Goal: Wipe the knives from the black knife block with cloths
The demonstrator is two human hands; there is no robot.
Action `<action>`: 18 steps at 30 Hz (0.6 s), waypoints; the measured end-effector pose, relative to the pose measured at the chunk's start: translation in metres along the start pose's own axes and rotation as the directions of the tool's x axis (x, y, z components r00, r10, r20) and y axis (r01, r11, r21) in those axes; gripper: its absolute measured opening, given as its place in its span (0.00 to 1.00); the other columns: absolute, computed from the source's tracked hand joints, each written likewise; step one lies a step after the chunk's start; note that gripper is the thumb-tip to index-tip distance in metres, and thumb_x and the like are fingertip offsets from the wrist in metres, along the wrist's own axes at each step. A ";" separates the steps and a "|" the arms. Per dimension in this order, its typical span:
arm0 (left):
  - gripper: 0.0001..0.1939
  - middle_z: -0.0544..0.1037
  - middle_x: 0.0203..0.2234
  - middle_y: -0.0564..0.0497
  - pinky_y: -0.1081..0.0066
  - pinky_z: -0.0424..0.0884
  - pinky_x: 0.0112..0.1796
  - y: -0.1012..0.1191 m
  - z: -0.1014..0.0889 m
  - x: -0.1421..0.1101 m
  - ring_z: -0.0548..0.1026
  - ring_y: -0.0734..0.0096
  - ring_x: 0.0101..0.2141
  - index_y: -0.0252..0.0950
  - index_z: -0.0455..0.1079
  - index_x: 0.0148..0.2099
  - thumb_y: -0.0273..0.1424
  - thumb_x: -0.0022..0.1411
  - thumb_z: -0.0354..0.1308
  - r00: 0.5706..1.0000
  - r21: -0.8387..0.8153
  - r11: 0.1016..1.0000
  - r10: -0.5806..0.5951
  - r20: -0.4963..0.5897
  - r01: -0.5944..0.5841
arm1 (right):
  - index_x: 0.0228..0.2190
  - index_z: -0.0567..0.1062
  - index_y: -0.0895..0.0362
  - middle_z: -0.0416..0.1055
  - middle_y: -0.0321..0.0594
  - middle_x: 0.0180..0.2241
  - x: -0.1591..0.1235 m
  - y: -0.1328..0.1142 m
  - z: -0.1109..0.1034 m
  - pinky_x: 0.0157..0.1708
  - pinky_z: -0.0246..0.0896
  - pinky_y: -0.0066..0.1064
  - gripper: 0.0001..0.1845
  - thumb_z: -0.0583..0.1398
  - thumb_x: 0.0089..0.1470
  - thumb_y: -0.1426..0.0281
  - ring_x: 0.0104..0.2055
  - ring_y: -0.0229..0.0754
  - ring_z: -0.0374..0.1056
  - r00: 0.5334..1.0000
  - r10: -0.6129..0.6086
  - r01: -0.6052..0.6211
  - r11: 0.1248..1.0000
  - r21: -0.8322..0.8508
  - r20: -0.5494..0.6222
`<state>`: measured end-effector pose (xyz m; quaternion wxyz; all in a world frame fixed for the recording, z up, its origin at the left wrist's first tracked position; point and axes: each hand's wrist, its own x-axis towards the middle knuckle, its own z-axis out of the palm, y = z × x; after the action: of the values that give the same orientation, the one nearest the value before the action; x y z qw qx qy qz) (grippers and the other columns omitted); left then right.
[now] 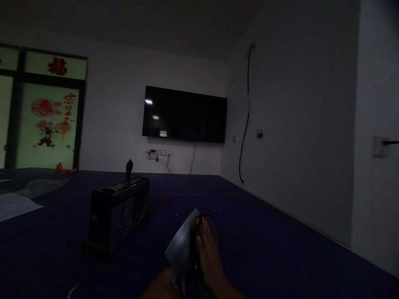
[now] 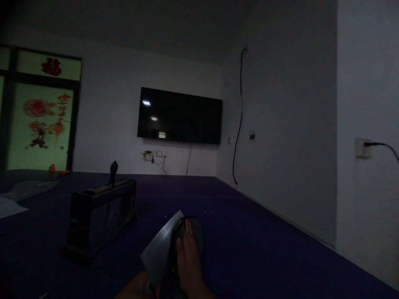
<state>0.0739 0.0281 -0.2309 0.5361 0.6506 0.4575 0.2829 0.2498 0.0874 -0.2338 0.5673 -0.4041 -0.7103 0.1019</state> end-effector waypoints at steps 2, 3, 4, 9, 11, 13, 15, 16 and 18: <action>0.05 0.68 0.21 0.57 0.76 0.62 0.25 -0.004 -0.001 0.006 0.68 0.76 0.24 0.34 0.67 0.29 0.27 0.48 0.61 1.000 -0.022 0.999 0.022 -0.016 -0.023 | 0.60 0.55 0.60 0.49 0.45 0.62 -0.001 0.000 0.000 0.62 0.39 0.47 0.28 0.46 0.62 0.60 0.64 0.46 0.44 1.000 0.001 -0.002 1.000 0.027 0.020; 0.06 0.67 0.19 0.58 0.77 0.60 0.24 -0.006 -0.001 0.009 0.67 0.76 0.23 0.35 0.66 0.27 0.25 0.44 0.60 0.999 -0.054 0.998 0.042 -0.028 -0.044 | 0.60 0.56 0.59 0.50 0.44 0.62 -0.001 0.000 0.000 0.61 0.39 0.46 0.28 0.47 0.62 0.60 0.63 0.46 0.46 1.000 -0.001 0.000 0.999 0.038 0.023; 0.06 0.66 0.17 0.58 0.77 0.58 0.22 -0.009 0.000 0.011 0.66 0.76 0.21 0.35 0.66 0.26 0.25 0.40 0.57 0.997 -0.100 0.993 0.065 -0.044 -0.069 | 0.59 0.56 0.58 0.52 0.43 0.61 -0.001 0.000 0.000 0.61 0.40 0.46 0.27 0.47 0.62 0.60 0.63 0.45 0.47 1.000 -0.003 0.002 0.999 0.047 0.025; 0.14 0.63 0.09 0.57 0.76 0.48 0.17 -0.016 0.005 0.017 0.57 0.78 0.12 0.34 0.67 0.25 0.35 0.38 0.44 0.971 -0.351 0.908 0.194 -0.137 -0.231 | 0.57 0.62 0.57 0.57 0.44 0.59 -0.003 -0.002 -0.001 0.60 0.46 0.45 0.26 0.49 0.61 0.59 0.61 0.46 0.53 0.999 0.025 -0.027 0.998 0.048 0.039; 0.16 0.64 0.08 0.57 0.76 0.48 0.16 -0.014 0.007 0.014 0.57 0.78 0.11 0.34 0.66 0.28 0.36 0.40 0.43 0.967 -0.375 0.894 0.194 -0.168 -0.244 | 0.55 0.64 0.57 0.60 0.44 0.57 -0.004 -0.004 -0.002 0.58 0.50 0.44 0.26 0.49 0.61 0.58 0.59 0.46 0.56 0.998 0.027 -0.031 0.998 0.058 0.055; 0.16 0.65 0.08 0.58 0.77 0.48 0.15 -0.009 0.007 0.009 0.57 0.78 0.10 0.35 0.65 0.32 0.37 0.42 0.44 0.963 -0.393 0.888 0.165 -0.211 -0.238 | 0.54 0.67 0.56 0.65 0.44 0.54 -0.005 -0.005 -0.002 0.57 0.52 0.43 0.25 0.48 0.61 0.57 0.57 0.46 0.59 0.996 0.008 -0.015 0.997 0.079 0.086; 0.17 0.68 0.11 0.59 0.77 0.49 0.15 -0.004 0.006 0.005 0.58 0.78 0.10 0.35 0.63 0.37 0.38 0.45 0.45 0.957 -0.407 0.881 0.143 -0.253 -0.239 | 0.51 0.70 0.55 0.69 0.44 0.51 -0.005 -0.008 -0.003 0.56 0.54 0.41 0.25 0.48 0.61 0.56 0.55 0.47 0.63 0.995 0.006 -0.016 0.996 0.092 0.103; 0.18 0.68 0.12 0.59 0.77 0.50 0.14 -0.001 0.005 0.003 0.59 0.78 0.09 0.36 0.62 0.38 0.39 0.46 0.46 0.954 -0.408 0.882 0.133 -0.268 -0.237 | 0.50 0.71 0.55 0.71 0.44 0.49 -0.005 -0.009 -0.004 0.55 0.56 0.40 0.25 0.48 0.60 0.54 0.53 0.47 0.64 0.994 0.016 -0.026 0.995 0.096 0.108; 0.20 0.69 0.15 0.59 0.77 0.51 0.13 0.003 0.002 0.001 0.60 0.78 0.09 0.37 0.60 0.40 0.42 0.46 0.48 0.947 -0.400 0.889 0.099 -0.306 -0.222 | 0.46 0.74 0.55 0.73 0.44 0.45 -0.004 -0.011 -0.005 0.52 0.59 0.39 0.26 0.47 0.60 0.53 0.49 0.47 0.67 0.993 0.043 -0.054 0.993 0.107 0.108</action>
<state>0.0773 0.0279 -0.2284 0.5711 0.5066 0.3983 0.5085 0.2490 0.0759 -0.2280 0.5478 -0.3835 -0.7225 0.1758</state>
